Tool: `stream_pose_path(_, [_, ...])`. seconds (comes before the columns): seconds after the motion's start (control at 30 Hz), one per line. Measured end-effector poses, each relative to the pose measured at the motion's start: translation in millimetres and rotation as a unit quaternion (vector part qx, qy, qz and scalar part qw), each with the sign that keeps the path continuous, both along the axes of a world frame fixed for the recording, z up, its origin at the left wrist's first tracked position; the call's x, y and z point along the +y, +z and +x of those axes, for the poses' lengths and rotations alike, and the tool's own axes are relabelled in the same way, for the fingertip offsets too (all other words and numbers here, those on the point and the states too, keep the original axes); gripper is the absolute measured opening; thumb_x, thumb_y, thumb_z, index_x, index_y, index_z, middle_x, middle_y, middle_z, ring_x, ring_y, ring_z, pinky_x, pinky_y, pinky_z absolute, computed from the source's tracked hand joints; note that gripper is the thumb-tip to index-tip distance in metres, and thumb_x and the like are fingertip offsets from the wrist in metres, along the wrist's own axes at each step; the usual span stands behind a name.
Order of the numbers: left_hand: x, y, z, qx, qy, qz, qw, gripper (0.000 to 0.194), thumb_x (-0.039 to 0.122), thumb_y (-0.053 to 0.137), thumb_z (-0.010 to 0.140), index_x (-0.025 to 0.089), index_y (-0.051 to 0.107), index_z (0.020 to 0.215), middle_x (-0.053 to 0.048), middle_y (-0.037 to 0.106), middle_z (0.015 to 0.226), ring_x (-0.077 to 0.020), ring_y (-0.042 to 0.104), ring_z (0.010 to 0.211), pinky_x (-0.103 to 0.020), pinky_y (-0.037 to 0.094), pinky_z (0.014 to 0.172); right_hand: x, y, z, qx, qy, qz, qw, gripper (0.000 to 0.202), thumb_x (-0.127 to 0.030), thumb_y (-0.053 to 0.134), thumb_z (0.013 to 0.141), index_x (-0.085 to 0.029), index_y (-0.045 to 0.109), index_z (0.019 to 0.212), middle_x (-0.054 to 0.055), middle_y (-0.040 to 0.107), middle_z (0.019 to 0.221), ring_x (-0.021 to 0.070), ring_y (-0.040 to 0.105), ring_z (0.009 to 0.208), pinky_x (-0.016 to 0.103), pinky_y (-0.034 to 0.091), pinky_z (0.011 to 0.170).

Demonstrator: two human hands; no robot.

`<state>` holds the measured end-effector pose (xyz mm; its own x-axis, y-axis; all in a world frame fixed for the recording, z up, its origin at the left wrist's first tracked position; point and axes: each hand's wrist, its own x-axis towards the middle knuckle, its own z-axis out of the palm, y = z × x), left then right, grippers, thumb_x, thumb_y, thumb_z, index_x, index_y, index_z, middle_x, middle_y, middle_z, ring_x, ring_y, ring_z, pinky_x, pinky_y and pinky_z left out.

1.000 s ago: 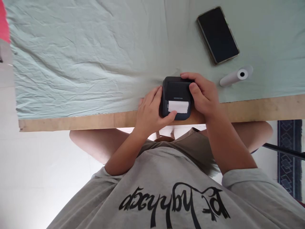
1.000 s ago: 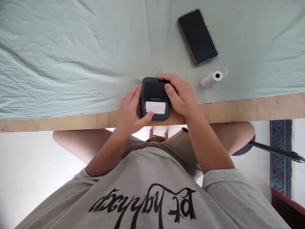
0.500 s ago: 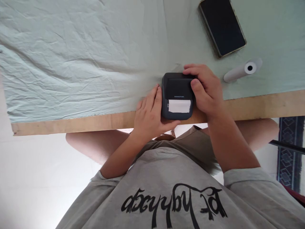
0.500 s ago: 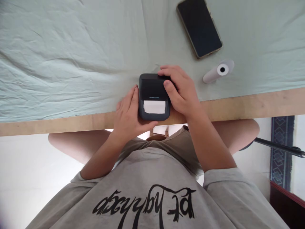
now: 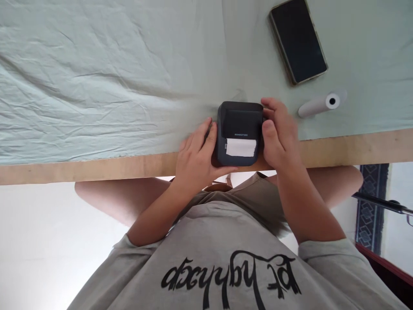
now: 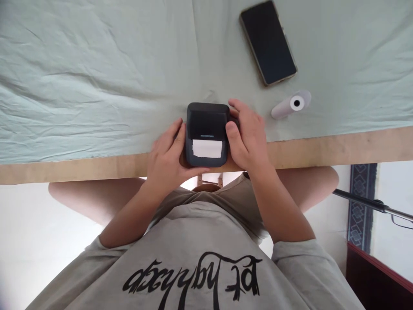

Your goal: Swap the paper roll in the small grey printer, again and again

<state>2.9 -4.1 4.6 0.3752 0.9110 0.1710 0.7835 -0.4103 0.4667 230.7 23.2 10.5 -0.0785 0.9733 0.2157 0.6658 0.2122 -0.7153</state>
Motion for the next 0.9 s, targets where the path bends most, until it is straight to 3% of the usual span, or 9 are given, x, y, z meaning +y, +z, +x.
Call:
stream_pose_path(0.2, [3, -0.7, 1, -0.030, 0.025, -0.008, 0.999, 0.103, 0.087, 0.068, 0.074, 0.020, 0.051, 0.151, -0.019, 0.055, 0.154, -0.0398, 0.055, 0.141, -0.051, 0.044, 0.117, -4, 0.8, -1, 0.021, 0.045, -0.027, 0.998, 0.066, -0.071, 0.029, 0.098, -0.033, 0.040, 0.151, 0.009, 0.064, 0.142, 0.0340, 0.061, 0.135, 0.061, 0.043, 0.117])
stream_pose_path(0.33, [3, 2.1, 4, -0.031, 0.040, -0.019, 0.999, 0.098, 0.088, 0.068, 0.073, 0.022, 0.057, 0.145, -0.018, 0.057, 0.153, -0.0386, 0.057, 0.139, -0.051, 0.045, 0.116, -3, 6.2, -1, -0.006, 0.053, -0.033, 0.998, 0.070, -0.074, 0.026, 0.096, -0.033, 0.037, 0.151, 0.010, 0.067, 0.138, 0.0351, 0.063, 0.131, 0.062, 0.042, 0.115])
stream_pose_path(0.5, [2, 5.6, 4, -0.014, 0.038, -0.053, 0.998, 0.106, 0.087, 0.069, 0.073, 0.020, 0.050, 0.152, -0.019, 0.052, 0.157, -0.0402, 0.052, 0.143, -0.051, 0.042, 0.116, -3, 0.8, 1, 0.004, 0.063, -0.014, 0.998, 0.063, -0.063, 0.043, 0.096, -0.030, 0.038, 0.149, 0.011, 0.071, 0.128, 0.0342, 0.067, 0.119, 0.063, 0.045, 0.110])
stream_pose_path(0.67, [1, 7.6, 2, -0.031, 0.031, -0.083, 0.996, 0.096, 0.082, 0.059, 0.084, 0.018, 0.045, 0.154, -0.018, 0.052, 0.157, -0.0399, 0.052, 0.142, -0.049, 0.042, 0.112, -4, 6.1, 7, -0.016, 0.036, 0.013, 0.999, 0.058, -0.062, 0.063, 0.088, -0.032, 0.052, 0.137, 0.010, 0.064, 0.139, 0.0363, 0.059, 0.133, 0.062, 0.046, 0.112])
stream_pose_path(0.73, [1, 7.8, 3, -0.034, 0.030, -0.082, 0.996, 0.090, 0.079, 0.056, 0.089, 0.017, 0.046, 0.153, -0.018, 0.055, 0.154, -0.0387, 0.054, 0.139, -0.046, 0.043, 0.110, -4, 16.1, 6, -0.047, -0.003, 0.037, 0.998, 0.050, -0.062, 0.068, 0.084, -0.032, 0.061, 0.124, 0.010, 0.069, 0.126, 0.0362, 0.063, 0.124, 0.061, 0.051, 0.107])
stream_pose_path(0.8, [1, 7.7, 3, -0.034, 0.027, -0.076, 0.996, 0.090, 0.079, 0.054, 0.089, 0.015, 0.047, 0.153, -0.019, 0.056, 0.153, -0.0385, 0.055, 0.137, -0.045, 0.043, 0.108, -4, 27.5, 2, -0.063, -0.030, 0.045, 0.997, 0.041, -0.062, 0.068, 0.085, -0.032, 0.065, 0.113, 0.006, 0.073, 0.102, 0.0313, 0.070, 0.100, 0.054, 0.058, 0.093])
stream_pose_path(0.9, [0, 6.9, 3, -0.032, 0.027, -0.071, 0.997, 0.091, 0.080, 0.051, 0.090, 0.015, 0.047, 0.153, -0.019, 0.056, 0.152, -0.0394, 0.056, 0.136, -0.046, 0.042, 0.107, -2, 42.9, -9, -0.061, -0.057, 0.045, 0.996, 0.028, -0.057, 0.064, 0.091, -0.032, 0.067, 0.105, -0.002, 0.066, 0.067, 0.0217, 0.067, 0.066, 0.044, 0.058, 0.072])
